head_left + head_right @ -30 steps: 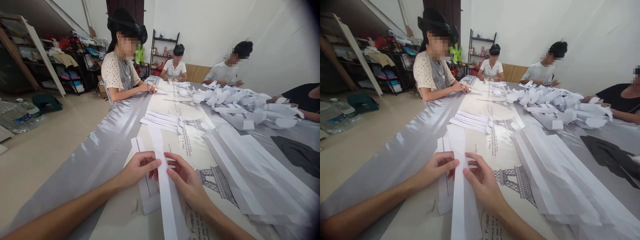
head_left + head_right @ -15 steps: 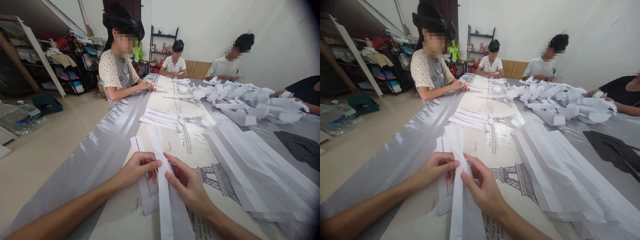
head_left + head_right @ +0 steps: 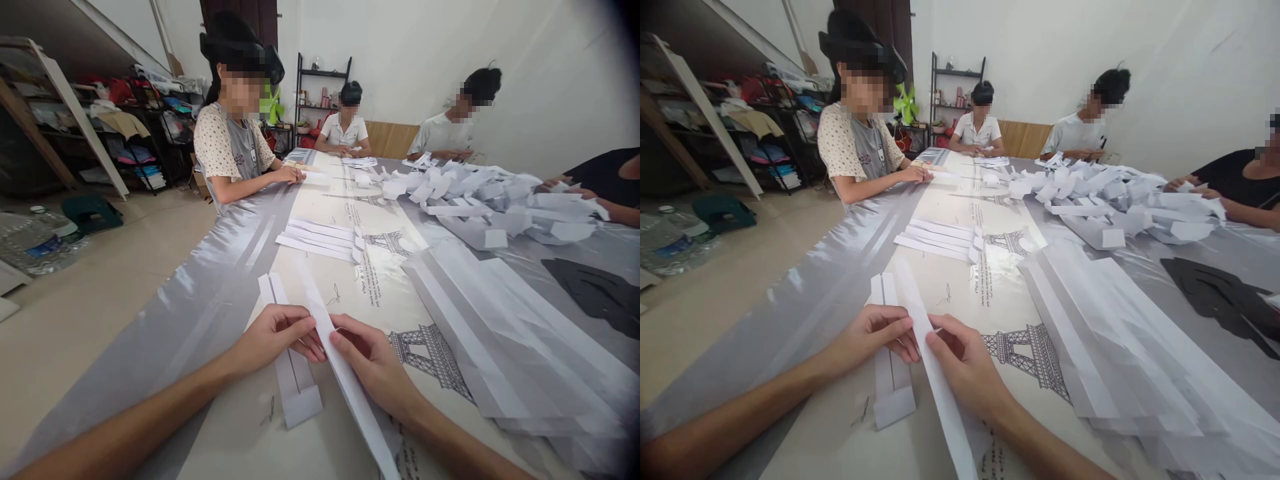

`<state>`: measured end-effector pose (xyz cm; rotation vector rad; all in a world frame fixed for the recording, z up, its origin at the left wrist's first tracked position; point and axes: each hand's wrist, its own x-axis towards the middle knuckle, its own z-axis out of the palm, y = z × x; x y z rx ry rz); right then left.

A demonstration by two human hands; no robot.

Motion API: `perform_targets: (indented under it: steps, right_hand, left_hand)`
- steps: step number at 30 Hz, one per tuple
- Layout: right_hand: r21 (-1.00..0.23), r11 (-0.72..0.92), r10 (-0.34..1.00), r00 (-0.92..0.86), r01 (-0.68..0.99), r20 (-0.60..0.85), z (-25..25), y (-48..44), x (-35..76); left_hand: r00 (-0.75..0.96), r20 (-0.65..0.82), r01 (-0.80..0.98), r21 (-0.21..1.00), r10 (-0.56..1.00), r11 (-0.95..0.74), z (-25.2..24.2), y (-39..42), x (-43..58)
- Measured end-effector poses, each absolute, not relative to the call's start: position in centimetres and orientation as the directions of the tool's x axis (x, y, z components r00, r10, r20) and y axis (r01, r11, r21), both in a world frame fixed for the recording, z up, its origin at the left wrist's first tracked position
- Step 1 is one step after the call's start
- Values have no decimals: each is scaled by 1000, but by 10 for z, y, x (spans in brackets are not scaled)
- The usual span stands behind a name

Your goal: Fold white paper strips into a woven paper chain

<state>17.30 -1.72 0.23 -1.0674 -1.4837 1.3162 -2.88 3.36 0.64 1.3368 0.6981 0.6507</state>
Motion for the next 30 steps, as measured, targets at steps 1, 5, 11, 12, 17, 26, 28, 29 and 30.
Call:
perform_targets:
  steps: [1, 5, 11, 12, 17, 26, 28, 29, 30]
  right_hand:
    - [-996, 75, 960, -272, 43, 61, 2, -18, 173]
    - [-998, 65, 959, -277, -17, 67, 0, -20, 172]
    - [-997, 40, 949, -309, -67, 59, 0, -21, 172]
    - [-997, 25, 945, -322, -79, 49, -1, -21, 172]
    - [-987, -97, 924, -380, -131, -40, -3, -21, 174]
    - [-997, -49, 903, -430, -60, -19, 0, -20, 171]
    - [-998, -46, 903, -428, -42, -23, 1, -19, 171]
    - [-998, -51, 904, -426, -33, -33, 2, -19, 172]
    - [-998, -59, 903, -427, -22, -43, 2, -18, 173]
  left_hand:
    - [639, -80, -24, 992, 765, 124, 6, 34, -29]
    - [636, -88, 14, 995, 767, 103, 4, 36, -32]
    - [523, -86, 157, 988, 848, 3, 4, 40, -35]
    - [528, -76, 140, 990, 846, 2, 5, 41, -35]
    - [484, -22, 80, 997, 875, -20, 8, 37, -32]
    - [490, -37, -20, 998, 871, 53, 4, 34, -27]
    - [485, -38, -10, 999, 873, 50, 4, 35, -27]
    - [481, -33, -8, 999, 876, 42, 4, 35, -27]
    - [476, -24, -10, 999, 879, 33, 4, 35, -28]
